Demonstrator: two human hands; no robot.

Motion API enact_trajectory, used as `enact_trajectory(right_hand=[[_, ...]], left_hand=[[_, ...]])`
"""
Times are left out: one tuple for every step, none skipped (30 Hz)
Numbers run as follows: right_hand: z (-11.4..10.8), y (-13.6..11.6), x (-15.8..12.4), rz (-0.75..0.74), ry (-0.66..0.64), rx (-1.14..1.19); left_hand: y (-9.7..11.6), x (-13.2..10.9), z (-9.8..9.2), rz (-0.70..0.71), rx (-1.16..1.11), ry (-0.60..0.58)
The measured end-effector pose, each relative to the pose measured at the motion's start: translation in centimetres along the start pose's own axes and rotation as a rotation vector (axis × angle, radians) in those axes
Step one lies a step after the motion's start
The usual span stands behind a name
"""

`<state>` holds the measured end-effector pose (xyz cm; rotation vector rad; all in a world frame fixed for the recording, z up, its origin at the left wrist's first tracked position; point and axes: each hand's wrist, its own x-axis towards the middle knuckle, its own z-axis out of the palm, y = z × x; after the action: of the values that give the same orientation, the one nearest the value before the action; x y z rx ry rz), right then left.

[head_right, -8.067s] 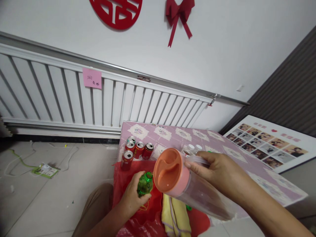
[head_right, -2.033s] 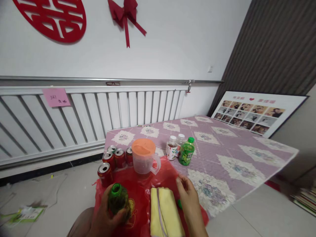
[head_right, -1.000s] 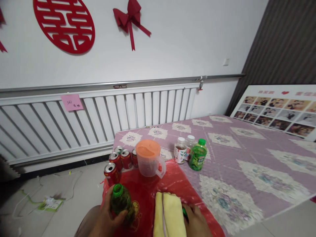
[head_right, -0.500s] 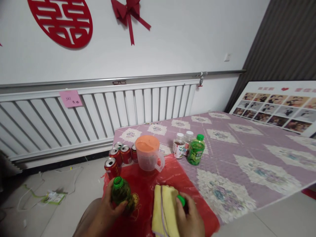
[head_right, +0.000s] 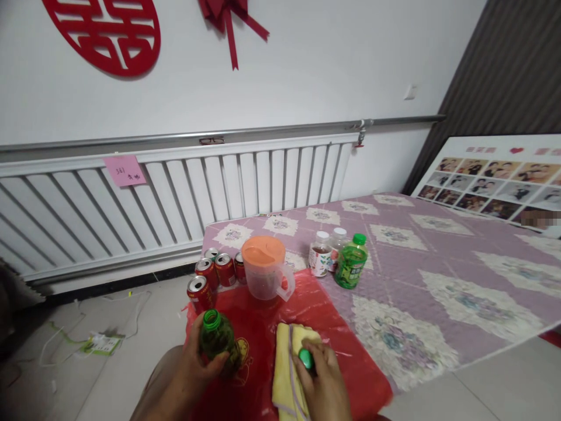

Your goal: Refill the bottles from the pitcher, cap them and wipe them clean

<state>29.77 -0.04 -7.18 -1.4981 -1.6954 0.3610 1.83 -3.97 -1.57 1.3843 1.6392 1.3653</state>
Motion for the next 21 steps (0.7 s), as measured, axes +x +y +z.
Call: enact_trajectory(right_hand=[[-0.1,0.2,0.0,-0.001,-0.020,0.005],[-0.2,0.3,0.0,-0.001,-0.038,0.012],[-0.3,0.4,0.0,0.004,-0.047,0.022],[-0.4,0.4,0.0,0.013,-0.046,0.035],[-0.6,0.2,0.1,0.026,-0.033,0.053],[-0.8,-0.1,0.1,0.048,-0.007,0.073],[-1.0,-0.6,0.1,0.081,0.027,0.096],[-1.2,-1.2,0.1,0.124,0.064,0.129],[-1.3,-1.9,0.1,0.170,0.097,0.176],[-1.4,-2.8,0.2,0.211,0.117,0.239],[-1.4,-3.8,0.2,0.241,0.121,0.313],[-1.3,-4.8,0.3,0.254,0.106,0.392],[-1.1,-6.0,0.4,0.251,0.070,0.468],[-1.0,-7.3,0.5,0.239,0.032,0.525],[-0.8,-8.6,0.7,0.227,-0.018,0.567],[-0.7,-9.9,0.9,0.208,-0.062,0.597],[-0.6,-11.3,1.1,0.179,-0.082,0.617],[-0.5,-12.6,1.4,0.156,-0.111,0.630],[-0.5,-13.9,1.7,0.133,-0.137,0.641],[-0.6,-15.2,2.1,0.112,-0.151,0.652],[-0.7,-16.4,2.5,0.088,-0.168,0.653]], left_hand=[[0.2,0.0,0.0,-0.011,0.004,-0.002],[0.4,0.0,0.1,-0.024,0.008,0.003],[0.7,0.0,0.1,-0.032,0.008,0.012],[1.0,0.1,0.2,-0.033,0.002,0.023],[1.2,0.1,0.3,-0.028,-0.008,0.032],[1.4,0.1,0.3,-0.020,-0.021,0.038],[1.5,0.1,0.4,-0.013,-0.031,0.039],[1.6,0.1,0.4,-0.009,-0.038,0.042],[1.7,0.1,0.4,-0.007,-0.040,0.046],[1.7,0.1,0.5,-0.006,-0.040,0.048],[1.7,0.1,0.4,-0.004,-0.041,0.048],[1.7,0.0,0.4,-0.001,-0.044,0.044],[1.6,0.0,0.4,0.002,-0.048,0.035],[1.6,0.0,0.4,0.003,-0.054,0.022],[1.5,0.0,0.4,0.005,-0.060,0.005],[1.4,0.1,0.4,0.008,-0.068,-0.008],[1.4,0.1,0.4,0.014,-0.080,-0.016],[1.3,0.2,0.4,0.024,-0.095,-0.021],[1.3,0.2,0.5,0.037,-0.111,-0.029],[1.2,0.3,0.5,0.051,-0.129,-0.036],[1.2,0.4,0.5,0.063,-0.147,-0.044]])
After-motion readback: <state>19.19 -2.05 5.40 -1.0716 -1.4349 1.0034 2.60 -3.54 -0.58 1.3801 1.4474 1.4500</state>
